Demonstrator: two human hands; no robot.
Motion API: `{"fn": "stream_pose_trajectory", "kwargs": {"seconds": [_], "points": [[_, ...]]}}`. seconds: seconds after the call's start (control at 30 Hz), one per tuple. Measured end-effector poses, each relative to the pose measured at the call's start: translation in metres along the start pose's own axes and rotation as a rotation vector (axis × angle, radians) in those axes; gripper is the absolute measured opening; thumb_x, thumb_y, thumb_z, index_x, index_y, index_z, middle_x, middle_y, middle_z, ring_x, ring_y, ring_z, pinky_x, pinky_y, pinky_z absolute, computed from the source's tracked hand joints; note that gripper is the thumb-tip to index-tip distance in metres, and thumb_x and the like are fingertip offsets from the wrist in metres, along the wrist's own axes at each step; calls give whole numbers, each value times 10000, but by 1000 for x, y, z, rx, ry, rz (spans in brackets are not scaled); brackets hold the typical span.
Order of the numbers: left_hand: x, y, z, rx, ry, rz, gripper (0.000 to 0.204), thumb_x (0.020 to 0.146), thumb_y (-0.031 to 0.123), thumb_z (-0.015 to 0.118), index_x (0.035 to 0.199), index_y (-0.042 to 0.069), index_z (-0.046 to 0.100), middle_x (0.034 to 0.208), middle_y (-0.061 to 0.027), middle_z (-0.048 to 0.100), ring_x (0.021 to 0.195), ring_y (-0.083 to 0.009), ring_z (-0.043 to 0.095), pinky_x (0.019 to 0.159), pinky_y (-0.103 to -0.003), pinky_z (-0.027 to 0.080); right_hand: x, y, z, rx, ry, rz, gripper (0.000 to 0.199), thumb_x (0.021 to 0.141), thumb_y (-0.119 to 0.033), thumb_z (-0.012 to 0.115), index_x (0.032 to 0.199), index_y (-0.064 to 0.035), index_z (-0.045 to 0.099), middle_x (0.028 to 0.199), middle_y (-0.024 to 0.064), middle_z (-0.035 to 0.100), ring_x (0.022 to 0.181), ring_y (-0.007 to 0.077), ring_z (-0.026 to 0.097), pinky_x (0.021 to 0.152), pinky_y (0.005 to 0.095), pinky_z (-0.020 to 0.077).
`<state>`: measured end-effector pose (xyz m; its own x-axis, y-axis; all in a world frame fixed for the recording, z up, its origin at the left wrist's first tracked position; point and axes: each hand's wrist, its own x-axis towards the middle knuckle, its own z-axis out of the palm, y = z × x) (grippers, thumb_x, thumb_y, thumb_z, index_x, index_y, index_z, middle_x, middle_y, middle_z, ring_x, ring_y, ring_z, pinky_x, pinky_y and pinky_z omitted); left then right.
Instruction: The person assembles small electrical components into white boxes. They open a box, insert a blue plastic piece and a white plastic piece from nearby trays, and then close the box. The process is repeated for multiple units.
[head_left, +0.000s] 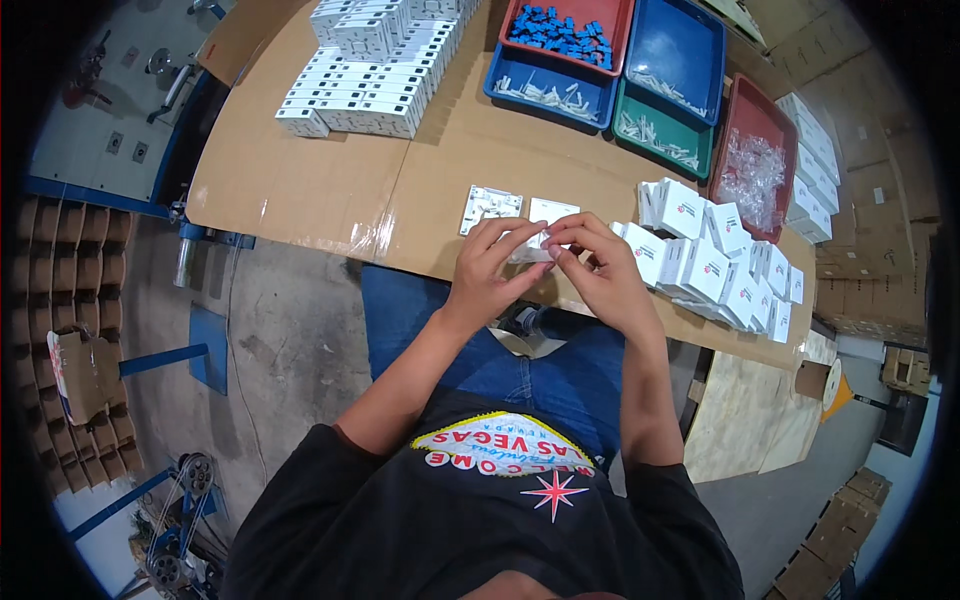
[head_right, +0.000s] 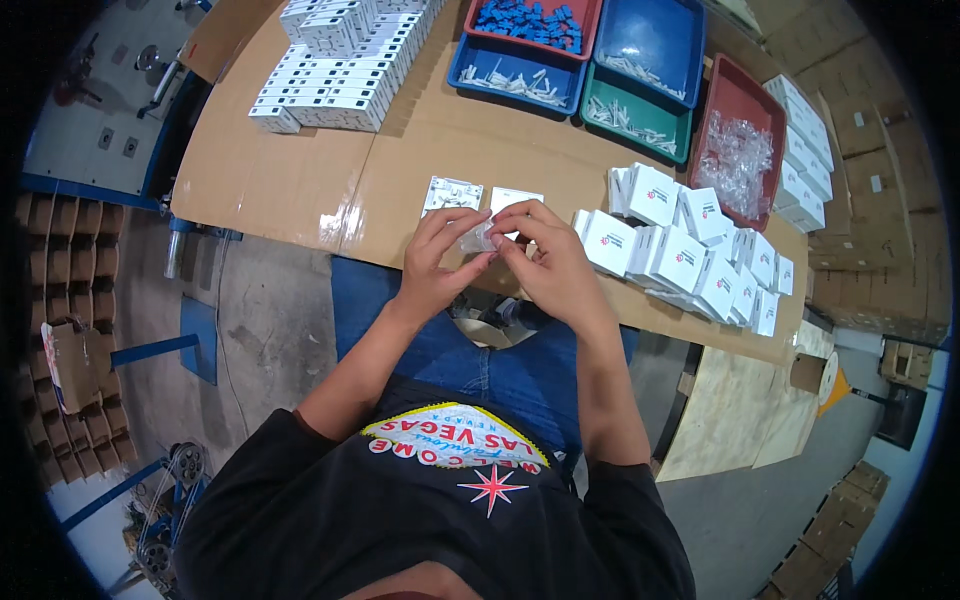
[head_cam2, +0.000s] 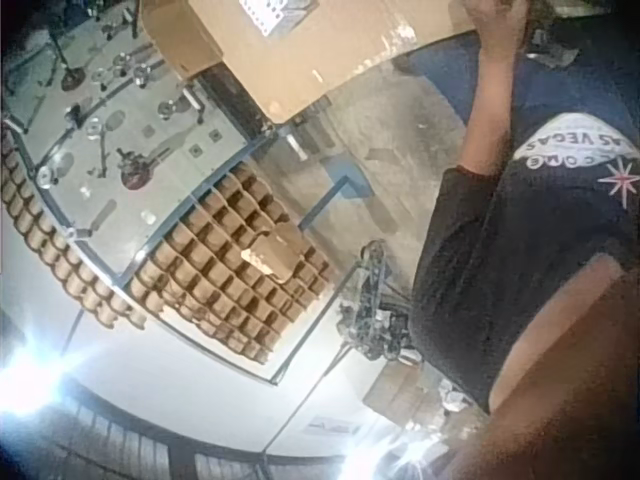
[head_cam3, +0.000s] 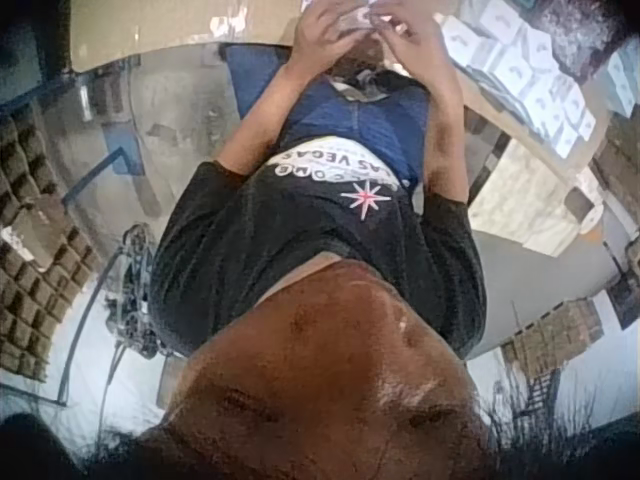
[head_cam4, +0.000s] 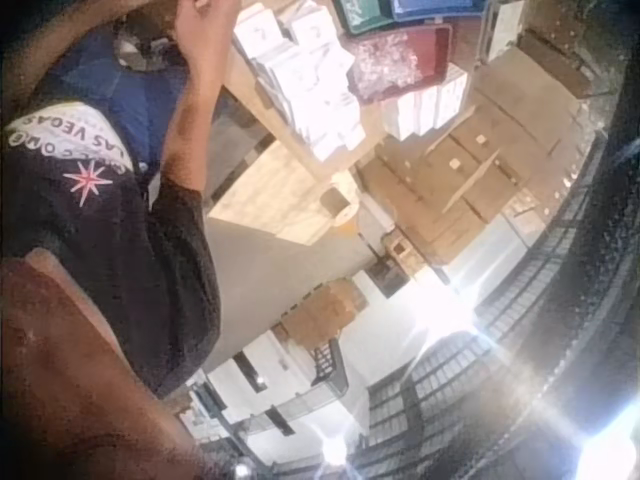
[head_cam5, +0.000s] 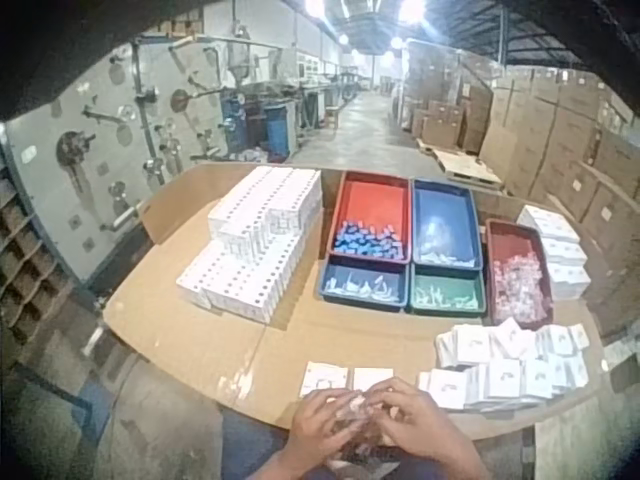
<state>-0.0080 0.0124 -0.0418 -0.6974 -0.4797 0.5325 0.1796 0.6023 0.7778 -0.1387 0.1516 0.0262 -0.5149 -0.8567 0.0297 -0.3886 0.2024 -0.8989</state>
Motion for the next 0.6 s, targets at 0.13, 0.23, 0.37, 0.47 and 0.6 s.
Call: {"fn": "stream_pose_trajectory", "kwargs": {"seconds": [0.13,0.23,0.37,0.47,0.6], "points": [[-2,-14,-1,-11,23,-38,464,776,107,845,1216,56,709,1100,-118,693,1022,-299,662,894,-394,519,5,4,-5,37,44,26,126,959,-101,676,1048,-30,730,1086,33,682,826,113,630,605,227,444],[-3,-46,-7,15,63,-76,456,816,91,827,1245,29,684,1132,-131,695,1056,-288,666,931,-382,520,12,13,-15,-38,82,30,124,966,-119,678,1036,-31,729,1069,41,696,837,129,639,663,251,468],[-2,-92,-25,60,131,-188,442,862,89,796,1273,4,658,1160,-148,693,1076,-293,670,943,-375,523,44,31,-39,-143,127,107,170,966,-160,692,1046,-13,722,943,83,728,787,154,624,705,299,493],[0,-108,-26,64,184,-247,421,881,103,784,1269,1,655,1161,-155,691,1074,-308,674,930,-377,529,86,54,-53,-203,211,99,189,951,-172,698,1040,-7,722,881,96,740,756,175,643,716,309,514],[-4,-114,-24,40,180,-261,417,887,94,781,1274,8,652,1158,-154,686,1080,-287,678,920,-364,531,157,89,-57,-369,315,39,181,915,-178,692,1037,-51,737,907,113,760,842,247,728,752,362,552]]}}
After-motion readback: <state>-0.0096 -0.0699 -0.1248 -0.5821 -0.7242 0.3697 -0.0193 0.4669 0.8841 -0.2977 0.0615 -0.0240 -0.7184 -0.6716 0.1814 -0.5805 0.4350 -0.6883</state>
